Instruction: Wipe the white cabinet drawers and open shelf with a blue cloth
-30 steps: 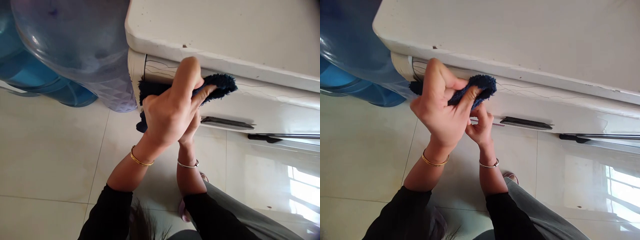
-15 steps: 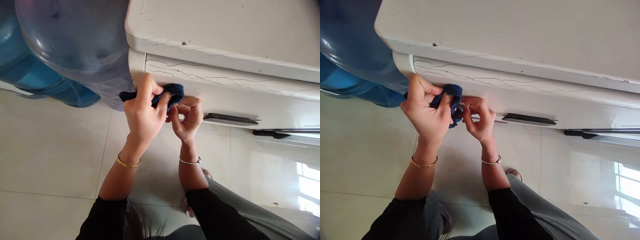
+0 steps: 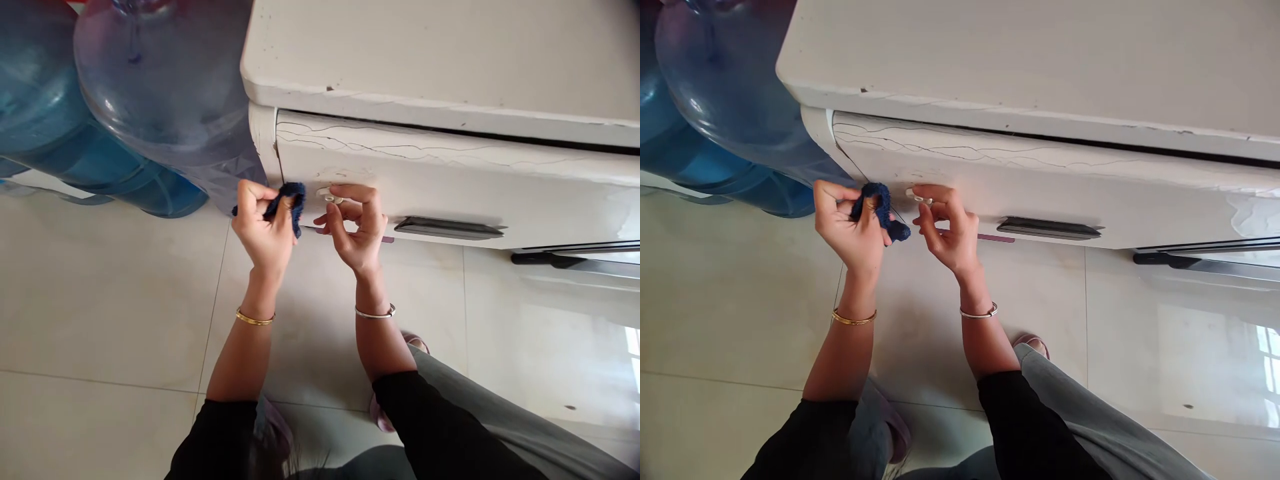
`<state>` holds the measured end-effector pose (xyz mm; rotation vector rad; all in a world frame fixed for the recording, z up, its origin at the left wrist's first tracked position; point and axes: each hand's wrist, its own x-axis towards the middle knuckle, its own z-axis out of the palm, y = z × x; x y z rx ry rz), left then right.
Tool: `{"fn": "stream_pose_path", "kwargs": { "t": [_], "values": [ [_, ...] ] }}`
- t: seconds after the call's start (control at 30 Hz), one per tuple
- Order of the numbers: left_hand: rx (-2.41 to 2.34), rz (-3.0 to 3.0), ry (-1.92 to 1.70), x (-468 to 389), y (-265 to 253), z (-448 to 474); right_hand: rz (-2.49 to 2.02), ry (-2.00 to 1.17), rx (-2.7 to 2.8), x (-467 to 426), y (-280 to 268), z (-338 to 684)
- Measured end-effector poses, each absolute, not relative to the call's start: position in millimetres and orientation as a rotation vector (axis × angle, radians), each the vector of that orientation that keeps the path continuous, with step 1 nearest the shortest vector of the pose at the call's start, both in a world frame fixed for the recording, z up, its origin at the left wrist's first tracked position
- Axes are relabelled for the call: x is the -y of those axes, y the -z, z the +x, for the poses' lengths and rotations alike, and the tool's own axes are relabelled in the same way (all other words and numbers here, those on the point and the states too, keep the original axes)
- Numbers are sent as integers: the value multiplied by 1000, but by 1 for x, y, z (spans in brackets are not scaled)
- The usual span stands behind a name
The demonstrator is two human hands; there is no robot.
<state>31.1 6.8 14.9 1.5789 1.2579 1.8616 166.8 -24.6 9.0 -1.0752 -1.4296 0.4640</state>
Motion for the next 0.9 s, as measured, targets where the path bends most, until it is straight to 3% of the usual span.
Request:
{"fn": "stream_pose_path", "kwargs": {
  "t": [0.23, 0.53, 0.9],
  "values": [
    [-1093, 1553, -1894, -10, -36, 67, -1049, -479, 1488, 25, -10, 175],
    [-906, 1075, -1744, 3, -60, 68, -1005, -431, 1491, 23, -11, 176],
    [-1022, 981, -1669, 5, -43, 56, -1000, -398, 1465, 23, -9, 172]
  ]
}}
